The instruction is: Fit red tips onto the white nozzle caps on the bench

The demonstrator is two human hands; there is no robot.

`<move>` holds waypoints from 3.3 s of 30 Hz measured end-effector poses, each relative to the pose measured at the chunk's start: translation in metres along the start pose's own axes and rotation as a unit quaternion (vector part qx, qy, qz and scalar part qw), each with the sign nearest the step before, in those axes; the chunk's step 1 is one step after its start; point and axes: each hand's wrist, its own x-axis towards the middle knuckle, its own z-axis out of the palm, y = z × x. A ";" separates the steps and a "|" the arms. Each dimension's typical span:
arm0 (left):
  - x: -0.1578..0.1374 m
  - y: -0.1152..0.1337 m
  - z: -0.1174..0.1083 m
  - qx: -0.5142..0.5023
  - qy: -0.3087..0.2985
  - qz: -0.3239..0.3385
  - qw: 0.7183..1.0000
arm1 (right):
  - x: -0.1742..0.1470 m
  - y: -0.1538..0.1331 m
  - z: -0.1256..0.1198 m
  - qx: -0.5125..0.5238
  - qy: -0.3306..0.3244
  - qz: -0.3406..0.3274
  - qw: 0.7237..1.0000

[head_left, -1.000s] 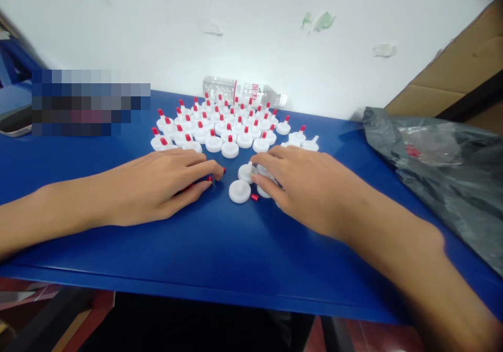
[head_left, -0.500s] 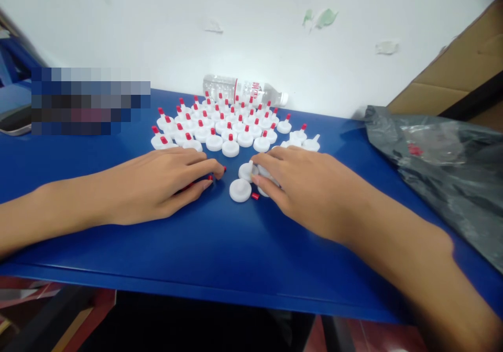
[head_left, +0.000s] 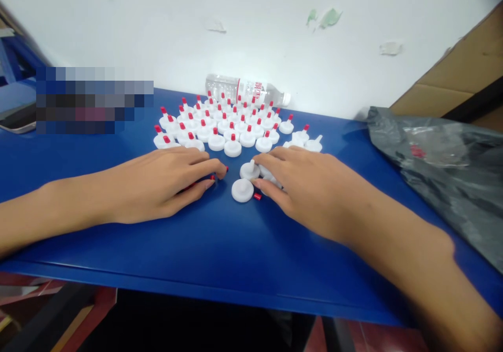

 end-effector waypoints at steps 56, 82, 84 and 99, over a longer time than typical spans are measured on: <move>-0.002 -0.004 0.002 0.000 0.000 0.012 1.000 | 0.005 -0.004 0.003 -0.007 0.070 -0.015 0.997; -0.002 -0.004 0.000 0.001 -0.010 -0.003 1.000 | 0.004 -0.003 0.000 -0.023 0.080 -0.004 0.997; -0.002 -0.004 0.001 0.005 -0.010 -0.002 1.000 | 0.004 -0.003 0.000 -0.022 0.080 -0.007 0.996; 0.000 -0.003 0.000 -0.003 -0.008 0.010 1.000 | 0.005 -0.004 0.000 -0.015 0.115 -0.017 0.993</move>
